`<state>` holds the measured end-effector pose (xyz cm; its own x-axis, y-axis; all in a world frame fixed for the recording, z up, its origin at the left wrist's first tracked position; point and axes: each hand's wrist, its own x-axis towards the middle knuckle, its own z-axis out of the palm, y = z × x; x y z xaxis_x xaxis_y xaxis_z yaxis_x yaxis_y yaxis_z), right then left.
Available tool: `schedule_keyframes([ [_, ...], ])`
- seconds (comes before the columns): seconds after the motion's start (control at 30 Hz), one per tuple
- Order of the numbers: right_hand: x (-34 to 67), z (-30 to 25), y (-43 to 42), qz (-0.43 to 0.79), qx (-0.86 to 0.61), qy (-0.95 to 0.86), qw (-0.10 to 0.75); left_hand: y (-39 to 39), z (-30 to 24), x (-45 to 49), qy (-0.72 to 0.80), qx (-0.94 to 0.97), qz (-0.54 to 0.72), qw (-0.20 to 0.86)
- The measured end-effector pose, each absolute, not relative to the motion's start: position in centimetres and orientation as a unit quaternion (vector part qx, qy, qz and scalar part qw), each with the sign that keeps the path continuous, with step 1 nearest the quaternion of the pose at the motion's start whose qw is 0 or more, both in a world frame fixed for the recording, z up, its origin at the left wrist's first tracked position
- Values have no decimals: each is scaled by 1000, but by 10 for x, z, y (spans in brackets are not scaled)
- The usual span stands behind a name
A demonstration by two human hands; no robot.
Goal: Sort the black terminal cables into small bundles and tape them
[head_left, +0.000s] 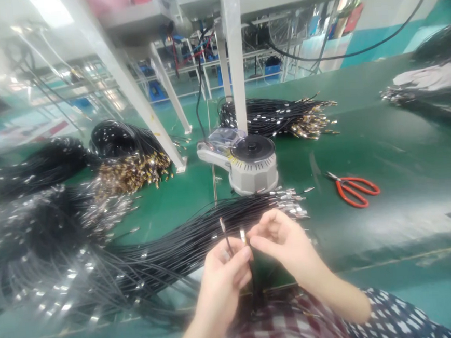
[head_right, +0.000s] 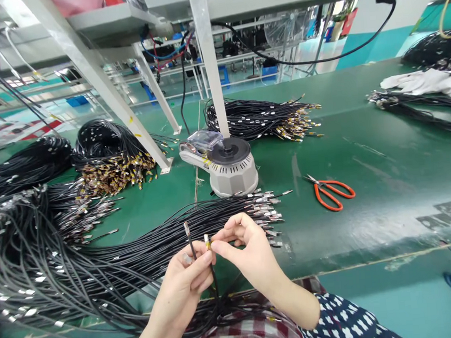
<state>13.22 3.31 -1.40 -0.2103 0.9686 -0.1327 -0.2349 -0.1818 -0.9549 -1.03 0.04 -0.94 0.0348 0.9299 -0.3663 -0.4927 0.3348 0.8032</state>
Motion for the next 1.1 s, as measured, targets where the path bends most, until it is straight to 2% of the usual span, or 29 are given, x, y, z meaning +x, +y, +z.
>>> schedule_keyframes([
  [0.53, 126, -6, 33, 695, -336, -412, 484, -4, -9, -10, 444, 274, 512, 682],
  [0.77, 129, 0, 26, 637, -400, -423, 504, -6, -6, -9, 474, 285, 524, 648],
  [0.9, 135, 1, 31, 670, -400, -428, 456, -7, -7, -12, 466, 304, 518, 650],
  [1.1, 137, -3, 44, 774, -272, -391, 417, -3, -9, -16, 397, 302, 473, 726],
])
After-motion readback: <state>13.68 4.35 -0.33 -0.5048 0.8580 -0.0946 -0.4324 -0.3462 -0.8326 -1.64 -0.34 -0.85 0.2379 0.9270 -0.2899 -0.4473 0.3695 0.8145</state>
